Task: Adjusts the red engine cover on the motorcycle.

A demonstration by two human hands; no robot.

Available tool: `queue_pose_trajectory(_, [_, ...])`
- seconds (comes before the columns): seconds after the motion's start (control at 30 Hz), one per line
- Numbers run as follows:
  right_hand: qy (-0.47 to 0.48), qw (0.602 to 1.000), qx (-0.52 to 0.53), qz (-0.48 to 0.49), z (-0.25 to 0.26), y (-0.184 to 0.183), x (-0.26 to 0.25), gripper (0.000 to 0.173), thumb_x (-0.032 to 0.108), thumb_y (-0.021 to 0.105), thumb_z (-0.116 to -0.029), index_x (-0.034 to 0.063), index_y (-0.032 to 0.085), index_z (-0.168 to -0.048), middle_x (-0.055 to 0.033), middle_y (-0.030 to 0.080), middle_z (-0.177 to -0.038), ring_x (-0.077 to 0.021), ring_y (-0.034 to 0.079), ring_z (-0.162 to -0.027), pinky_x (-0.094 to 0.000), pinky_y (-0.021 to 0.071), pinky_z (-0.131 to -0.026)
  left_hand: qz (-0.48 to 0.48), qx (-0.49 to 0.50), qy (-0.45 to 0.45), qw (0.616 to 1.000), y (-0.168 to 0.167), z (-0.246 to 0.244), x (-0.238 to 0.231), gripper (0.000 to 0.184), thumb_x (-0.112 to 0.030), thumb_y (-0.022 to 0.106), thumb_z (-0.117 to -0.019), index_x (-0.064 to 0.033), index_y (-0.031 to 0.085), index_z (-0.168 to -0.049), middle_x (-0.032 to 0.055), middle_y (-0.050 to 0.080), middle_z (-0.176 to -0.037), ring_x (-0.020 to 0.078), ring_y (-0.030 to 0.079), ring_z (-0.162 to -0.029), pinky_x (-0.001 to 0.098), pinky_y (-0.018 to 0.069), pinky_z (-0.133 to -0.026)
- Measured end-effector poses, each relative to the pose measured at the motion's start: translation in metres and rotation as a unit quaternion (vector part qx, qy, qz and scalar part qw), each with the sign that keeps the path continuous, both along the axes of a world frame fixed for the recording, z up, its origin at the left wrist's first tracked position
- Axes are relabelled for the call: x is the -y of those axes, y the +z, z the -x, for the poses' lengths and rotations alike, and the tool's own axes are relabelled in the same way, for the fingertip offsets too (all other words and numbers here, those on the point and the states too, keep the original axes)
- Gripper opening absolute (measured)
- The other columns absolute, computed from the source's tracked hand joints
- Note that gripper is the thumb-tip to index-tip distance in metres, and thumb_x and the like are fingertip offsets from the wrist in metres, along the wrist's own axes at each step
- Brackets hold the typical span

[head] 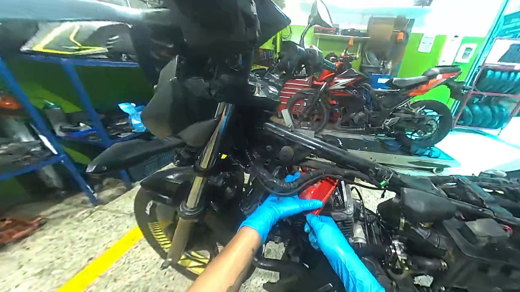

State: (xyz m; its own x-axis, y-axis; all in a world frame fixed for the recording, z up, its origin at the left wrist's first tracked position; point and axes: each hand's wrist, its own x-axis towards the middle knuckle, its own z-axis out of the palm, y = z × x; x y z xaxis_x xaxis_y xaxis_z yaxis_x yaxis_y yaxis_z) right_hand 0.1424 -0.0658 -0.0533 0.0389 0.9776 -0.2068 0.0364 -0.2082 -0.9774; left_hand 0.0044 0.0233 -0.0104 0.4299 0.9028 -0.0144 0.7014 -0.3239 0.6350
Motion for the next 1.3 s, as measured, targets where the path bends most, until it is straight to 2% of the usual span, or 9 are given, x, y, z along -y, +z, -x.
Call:
queue_pose_trajectory(0.2, [0.007,1.0,0.028,-0.006,0.005,0.0,-0.002,0.038,0.026,0.037,-0.113,0.0061,0.059,-0.089,0.0051,0.043,-0.061,-0.0057,0.039,-0.049,-0.0215,0.0365,-0.049,-0.05,0.112,-0.008,0.992,-0.014,-0.001,-0.01,0.083,-0.053,0.085,-0.0732,-0.0154,0.057,-0.141,0.0075,0.06,-0.139,0.0213,0.054,-0.132,0.047,0.0427,-0.111])
queue_pose_trajectory(0.37, [0.036,0.999,-0.019,-0.03,0.015,0.013,0.012,0.041,0.026,0.036,-0.1132,0.0033,0.062,-0.091,0.0059,0.042,-0.056,-0.0045,0.039,-0.047,-0.0197,0.0353,-0.047,-0.001,0.156,-0.013,0.988,-0.001,0.01,0.002,0.063,-0.04,0.085,-0.0779,-0.0147,0.063,-0.131,0.0047,0.069,-0.122,0.0153,0.064,-0.114,0.0404,0.0499,-0.102])
queue_pose_trajectory(0.47, [0.027,0.998,-0.027,-0.048,0.01,0.003,0.013,0.04,0.025,0.036,-0.1132,0.0043,0.061,-0.089,0.0062,0.042,-0.056,-0.0041,0.04,-0.046,-0.0192,0.0359,-0.047,-0.064,0.126,-0.01,0.99,-0.012,0.006,-0.003,0.081,-0.053,0.084,-0.0727,-0.017,0.058,-0.14,0.0059,0.063,-0.134,0.0192,0.058,-0.126,0.046,0.047,-0.107])
queue_pose_trajectory(0.6, [0.066,0.995,0.065,-0.043,-0.012,-0.013,0.002,0.038,0.028,0.035,-0.1124,0.0068,0.063,-0.096,0.0059,0.046,-0.062,-0.0061,0.044,-0.052,-0.0235,0.0406,-0.054,-0.152,0.045,0.01,0.987,-0.024,-0.005,-0.009,0.098,-0.07,0.081,-0.0657,-0.0145,0.056,-0.143,0.0087,0.059,-0.141,0.0216,0.052,-0.134,0.0467,0.0415,-0.113])
queue_pose_trajectory(0.73, [0.107,0.993,0.022,-0.034,-0.025,-0.015,-0.001,0.037,0.027,0.035,-0.1124,0.0077,0.061,-0.095,0.0071,0.048,-0.062,-0.0048,0.047,-0.054,-0.0217,0.0429,-0.056,-0.164,0.02,0.049,0.985,-0.029,-0.01,-0.003,0.099,-0.077,0.077,-0.0637,-0.0151,0.06,-0.14,0.0071,0.061,-0.14,0.0203,0.053,-0.134,0.0445,0.0404,-0.114])
queue_pose_trajectory(0.93, [0.18,0.976,0.113,-0.043,-0.043,-0.022,-0.004,0.035,0.033,0.039,-0.1102,0.0122,0.062,-0.095,0.0073,0.047,-0.065,-0.0052,0.045,-0.055,-0.0239,0.041,-0.056,-0.233,0.106,0.094,0.962,-0.052,-0.018,0.006,0.106,-0.075,0.08,-0.0555,-0.009,0.063,-0.137,0.0118,0.061,-0.139,0.0228,0.053,-0.134,0.043,0.0396,-0.115])
queue_pose_trajectory(1.07, [0.073,0.996,0.042,-0.013,-0.01,-0.01,-0.003,0.036,0.029,0.039,-0.1112,0.0091,0.061,-0.092,0.0066,0.043,-0.061,-0.0057,0.041,-0.051,-0.0239,0.0379,-0.053,-0.155,0.127,0.031,0.979,-0.033,-0.009,-0.01,0.088,-0.062,0.084,-0.0635,-0.0098,0.065,-0.131,0.0076,0.067,-0.129,0.0178,0.06,-0.125,0.0401,0.0458,-0.11])
queue_pose_trajectory(1.17, [0.003,0.998,-0.05,0.027,0.012,0.003,0.0,0.036,0.026,0.037,-0.1128,0.0072,0.058,-0.09,0.0069,0.04,-0.059,-0.0044,0.038,-0.048,-0.0211,0.0357,-0.049,-0.084,0.133,-0.006,0.988,-0.021,0.0,-0.019,0.086,-0.056,0.085,-0.0671,-0.0109,0.061,-0.136,0.0058,0.065,-0.132,0.0158,0.057,-0.127,0.0394,0.0442,-0.111])
queue_pose_trajectory(1.3, [0.067,0.997,0.049,-0.006,0.001,0.001,-0.006,0.039,0.03,0.036,-0.1126,0.007,0.062,-0.096,0.0053,0.046,-0.065,-0.0058,0.044,-0.053,-0.023,0.0404,-0.054,-0.037,0.171,-0.021,0.984,-0.02,0.005,-0.023,0.075,-0.046,0.09,-0.0678,-0.0144,0.064,-0.13,0.002,0.07,-0.121,0.0118,0.066,-0.114,0.0367,0.0538,-0.101])
